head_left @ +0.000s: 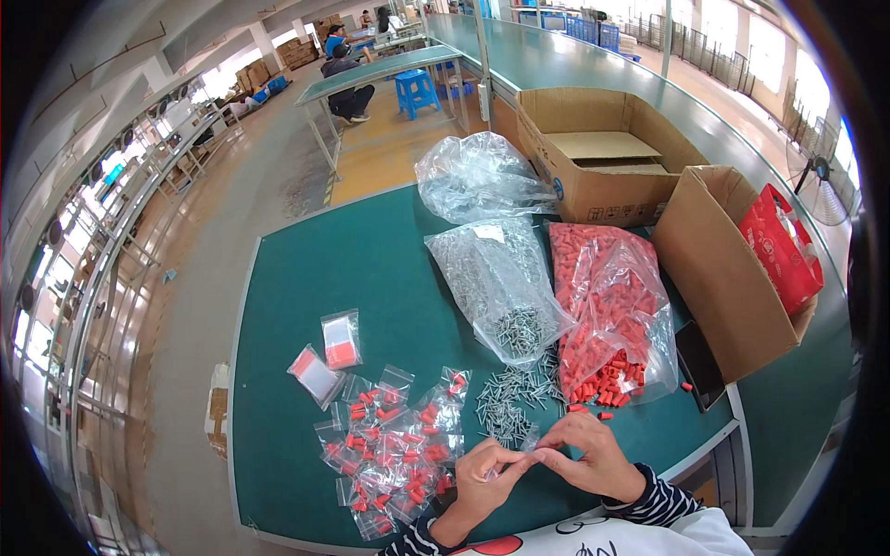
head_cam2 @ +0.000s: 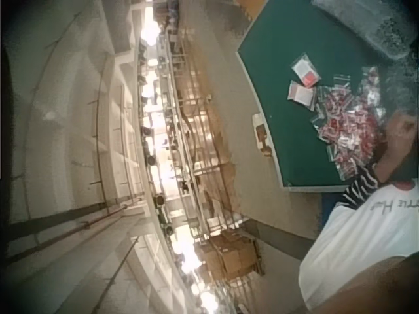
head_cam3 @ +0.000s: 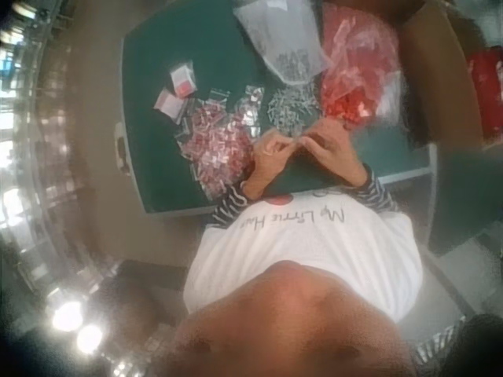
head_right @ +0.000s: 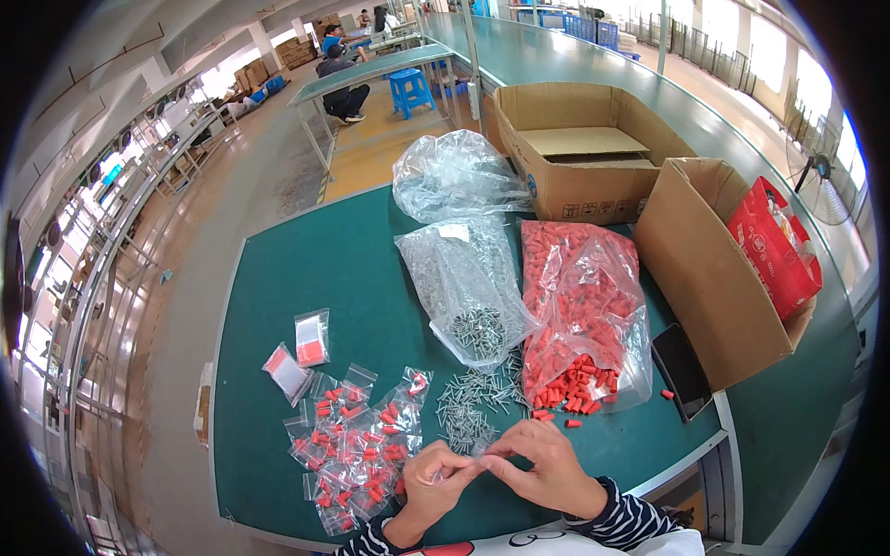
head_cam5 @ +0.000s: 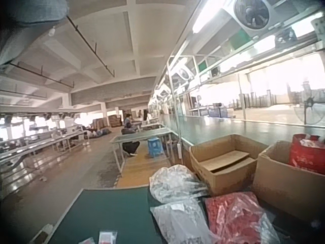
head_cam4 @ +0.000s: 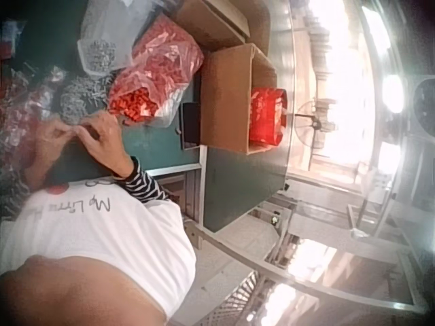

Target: The person packs screws and plastic anchors into small zip bags and seals them by hand. The person then gathers the packed bags and places them into a basket.

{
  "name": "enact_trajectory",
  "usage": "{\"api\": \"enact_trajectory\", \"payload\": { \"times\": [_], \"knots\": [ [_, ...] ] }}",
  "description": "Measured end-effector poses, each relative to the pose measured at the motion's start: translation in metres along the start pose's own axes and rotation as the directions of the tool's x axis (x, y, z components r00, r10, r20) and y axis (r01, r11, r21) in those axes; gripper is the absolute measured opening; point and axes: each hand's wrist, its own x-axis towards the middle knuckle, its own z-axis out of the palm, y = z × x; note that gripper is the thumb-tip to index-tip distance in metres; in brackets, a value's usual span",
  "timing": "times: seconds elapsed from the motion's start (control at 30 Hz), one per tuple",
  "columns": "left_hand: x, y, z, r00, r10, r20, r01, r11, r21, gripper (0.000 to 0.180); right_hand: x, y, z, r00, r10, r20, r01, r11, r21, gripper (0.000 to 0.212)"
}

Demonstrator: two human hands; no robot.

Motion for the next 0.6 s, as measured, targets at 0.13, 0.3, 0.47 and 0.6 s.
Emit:
{"api": "enact_trajectory", "payload": {
  "times": [0.13,0.3,0.47,0.6],
  "knots": [
    [-0.002,-0.003,0.004,0.997,0.059,0.047,-0.061,0.997,0.049,0.018,-0.006,0.008,0.002,0.999,0.048,0.015,-0.049,0.997,0.053,0.015],
    [-0.001,-0.006,0.008,0.980,0.043,0.195,-0.058,0.996,0.067,0.016,-0.020,0.022,0.009,0.981,0.189,0.041,-0.193,0.944,0.268,0.015],
    [0.002,0.000,0.010,0.980,-0.047,0.191,0.019,0.990,0.142,0.016,-0.021,0.022,0.012,0.990,0.045,-0.131,-0.045,0.999,0.002,0.012],
    [-0.003,-0.005,0.007,0.983,-0.028,0.184,0.004,0.992,0.128,0.019,-0.021,0.020,0.018,0.984,-0.033,-0.178,0.018,0.996,-0.085,0.009]
  ]
}}
